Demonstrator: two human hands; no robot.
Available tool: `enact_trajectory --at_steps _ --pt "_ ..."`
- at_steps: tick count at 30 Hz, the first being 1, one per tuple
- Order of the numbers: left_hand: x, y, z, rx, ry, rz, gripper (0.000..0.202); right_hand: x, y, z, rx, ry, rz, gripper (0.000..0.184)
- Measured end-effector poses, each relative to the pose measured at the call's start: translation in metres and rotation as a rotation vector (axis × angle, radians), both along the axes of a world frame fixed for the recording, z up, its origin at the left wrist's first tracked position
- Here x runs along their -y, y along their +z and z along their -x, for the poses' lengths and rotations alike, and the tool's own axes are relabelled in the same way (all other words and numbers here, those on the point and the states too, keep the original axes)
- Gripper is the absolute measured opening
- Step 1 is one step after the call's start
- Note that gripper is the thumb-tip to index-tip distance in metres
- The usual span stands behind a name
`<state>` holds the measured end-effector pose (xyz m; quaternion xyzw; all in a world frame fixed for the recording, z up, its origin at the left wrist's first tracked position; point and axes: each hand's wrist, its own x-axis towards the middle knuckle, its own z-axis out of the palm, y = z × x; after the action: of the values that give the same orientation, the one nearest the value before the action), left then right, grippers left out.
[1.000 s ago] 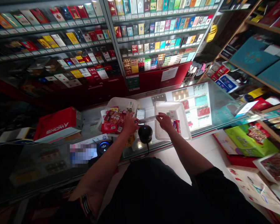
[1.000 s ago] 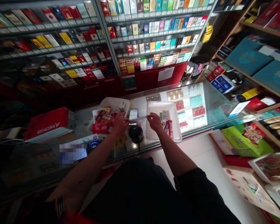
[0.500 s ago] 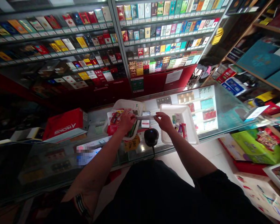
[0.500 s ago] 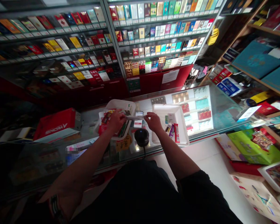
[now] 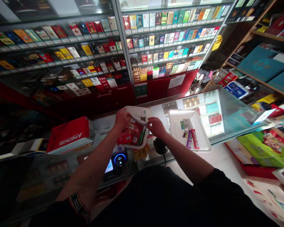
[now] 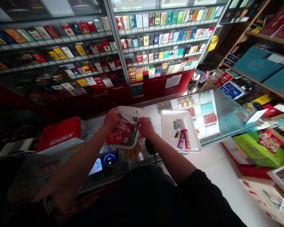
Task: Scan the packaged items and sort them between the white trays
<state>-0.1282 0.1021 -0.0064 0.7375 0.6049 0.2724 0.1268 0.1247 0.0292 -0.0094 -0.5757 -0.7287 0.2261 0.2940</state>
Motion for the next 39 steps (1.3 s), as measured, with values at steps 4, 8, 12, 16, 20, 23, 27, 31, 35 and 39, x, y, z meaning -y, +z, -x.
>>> enact_trajectory --at_steps 4,8,12,16,20,23,27,31,35,39 --pt "-0.019 -0.007 0.013 0.001 -0.003 0.006 0.014 -0.002 0.003 0.027 0.146 0.034 0.022 0.013" --pt "-0.035 -0.014 0.021 0.035 0.004 0.013 0.013 -0.004 0.003 0.050 0.247 0.047 0.070 0.019" --pt "-0.049 -0.016 0.027 0.043 -0.010 0.036 0.018 -0.006 0.002 0.068 0.271 -0.003 0.124 0.027" --pt "-0.056 -0.019 0.030 0.048 -0.023 0.049 0.020 -0.006 0.000 0.078 0.251 -0.066 0.174 0.028" --pt "-0.055 -0.023 0.032 0.051 -0.045 0.079 0.017 -0.003 -0.001 0.081 0.257 -0.093 0.220 0.024" --pt "-0.050 -0.024 0.033 0.043 -0.046 0.077 0.017 0.000 -0.001 0.082 0.264 -0.098 0.227 0.025" --pt "-0.041 -0.019 0.031 0.048 -0.058 0.060 0.017 0.004 0.001 0.081 0.251 -0.105 0.196 0.025" --pt "-0.031 -0.011 0.021 0.069 -0.078 0.036 0.015 0.009 0.008 0.077 0.216 -0.128 0.164 0.025" --pt "-0.020 0.000 0.003 0.084 -0.138 0.024 0.016 0.017 0.020 0.066 0.173 -0.167 0.147 0.023" --pt "-0.004 0.012 -0.022 0.106 -0.192 0.020 0.015 0.024 0.032 0.045 0.126 -0.238 0.138 0.022"
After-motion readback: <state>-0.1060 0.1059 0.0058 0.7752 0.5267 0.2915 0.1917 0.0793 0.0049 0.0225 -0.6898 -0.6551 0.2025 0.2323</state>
